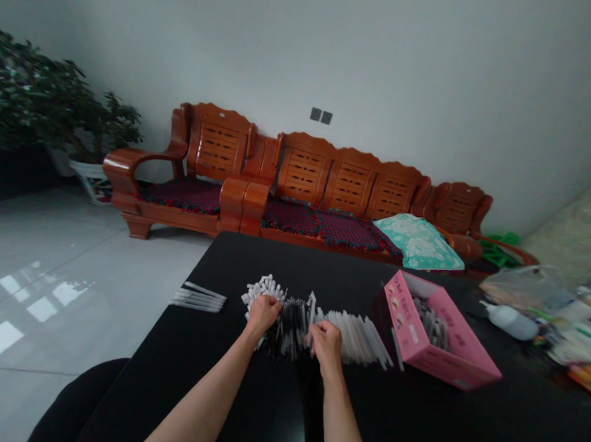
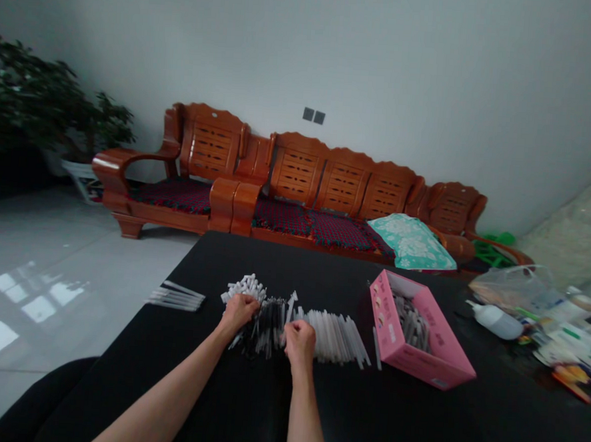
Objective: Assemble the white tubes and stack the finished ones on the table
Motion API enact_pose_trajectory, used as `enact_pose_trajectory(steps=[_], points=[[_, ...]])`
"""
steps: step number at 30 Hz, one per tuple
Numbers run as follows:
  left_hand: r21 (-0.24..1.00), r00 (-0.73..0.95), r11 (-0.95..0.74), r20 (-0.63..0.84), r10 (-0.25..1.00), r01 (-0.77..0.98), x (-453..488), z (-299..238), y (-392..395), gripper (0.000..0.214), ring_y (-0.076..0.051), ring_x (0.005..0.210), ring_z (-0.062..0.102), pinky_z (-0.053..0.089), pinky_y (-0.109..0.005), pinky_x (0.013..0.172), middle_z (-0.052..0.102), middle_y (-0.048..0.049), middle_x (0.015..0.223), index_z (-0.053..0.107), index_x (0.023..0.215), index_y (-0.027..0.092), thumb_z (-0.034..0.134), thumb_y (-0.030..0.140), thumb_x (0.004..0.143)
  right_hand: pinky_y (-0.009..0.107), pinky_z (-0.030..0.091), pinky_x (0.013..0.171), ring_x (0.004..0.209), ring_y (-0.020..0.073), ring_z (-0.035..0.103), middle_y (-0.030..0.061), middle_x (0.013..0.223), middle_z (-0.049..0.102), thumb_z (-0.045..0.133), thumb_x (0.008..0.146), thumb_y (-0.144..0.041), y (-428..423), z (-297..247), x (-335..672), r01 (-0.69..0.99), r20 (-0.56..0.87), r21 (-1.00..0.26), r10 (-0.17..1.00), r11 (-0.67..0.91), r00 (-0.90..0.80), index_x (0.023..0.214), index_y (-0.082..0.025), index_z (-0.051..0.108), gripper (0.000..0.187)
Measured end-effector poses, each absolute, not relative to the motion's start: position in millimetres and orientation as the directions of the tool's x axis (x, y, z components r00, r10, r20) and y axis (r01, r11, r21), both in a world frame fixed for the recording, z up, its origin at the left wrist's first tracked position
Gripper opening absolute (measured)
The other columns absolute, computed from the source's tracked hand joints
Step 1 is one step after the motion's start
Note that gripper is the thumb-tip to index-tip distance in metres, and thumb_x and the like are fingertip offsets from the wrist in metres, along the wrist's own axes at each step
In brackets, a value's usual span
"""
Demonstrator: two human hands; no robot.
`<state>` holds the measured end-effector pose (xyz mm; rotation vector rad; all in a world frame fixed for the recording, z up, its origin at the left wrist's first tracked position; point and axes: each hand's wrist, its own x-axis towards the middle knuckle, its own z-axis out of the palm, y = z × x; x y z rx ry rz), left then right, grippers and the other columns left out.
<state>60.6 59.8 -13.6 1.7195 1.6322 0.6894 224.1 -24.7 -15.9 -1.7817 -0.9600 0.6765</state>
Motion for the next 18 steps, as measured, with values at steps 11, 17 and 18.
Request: enact_pose_trajectory(steps=[11,17,18], points=[[0.915,0.129,0.045,-0.105,0.986,0.400,50.1,-15.8,60.4,0.028,-0.013,0.047,0.054,0.040,-0.022,0.053,0.058,0.0005,0.048,0.071,0.072,0.015,0.051,0.030,0.084,0.017,0.034,0.031,0.039,0.0110,0.055,0.0077,0.067,0.072,0.080,0.055,-0.036,-15.3,-14.1,212.7,-0.329,-0.200,-0.941,0.906,-0.072,0.373,0.094,-0.010,0.064,0.049],[0.988,0.262,-0.073,0.034,0.965,0.140,44.8,0.2,40.8,0.031,-0.012,0.054,0.055,0.040,-0.022,0.052,0.062,-0.0015,0.062,0.067,0.078,0.015,0.053,0.042,0.084,0.016,0.030,0.033,0.040,0.0076,0.051,0.0061,0.068,0.071,0.084,0.055,-0.033,-15.7,3.7,211.5,-0.456,-0.179,-0.890,0.923,-0.004,0.340,0.090,-0.012,0.067,0.045],[0.993,0.312,-0.090,0.061,0.948,0.078,43.3,0.4,33.5,0.033,-0.013,0.056,0.055,0.041,-0.022,0.053,0.062,-0.0013,0.064,0.066,0.077,0.015,0.054,0.045,0.083,0.016,0.031,0.034,0.041,0.0075,0.051,0.0061,0.068,0.071,0.084,0.056,-0.033,-16.1,7.9,210.6,-0.464,-0.157,-0.885,0.928,0.019,0.339,0.091,-0.012,0.067,0.044]])
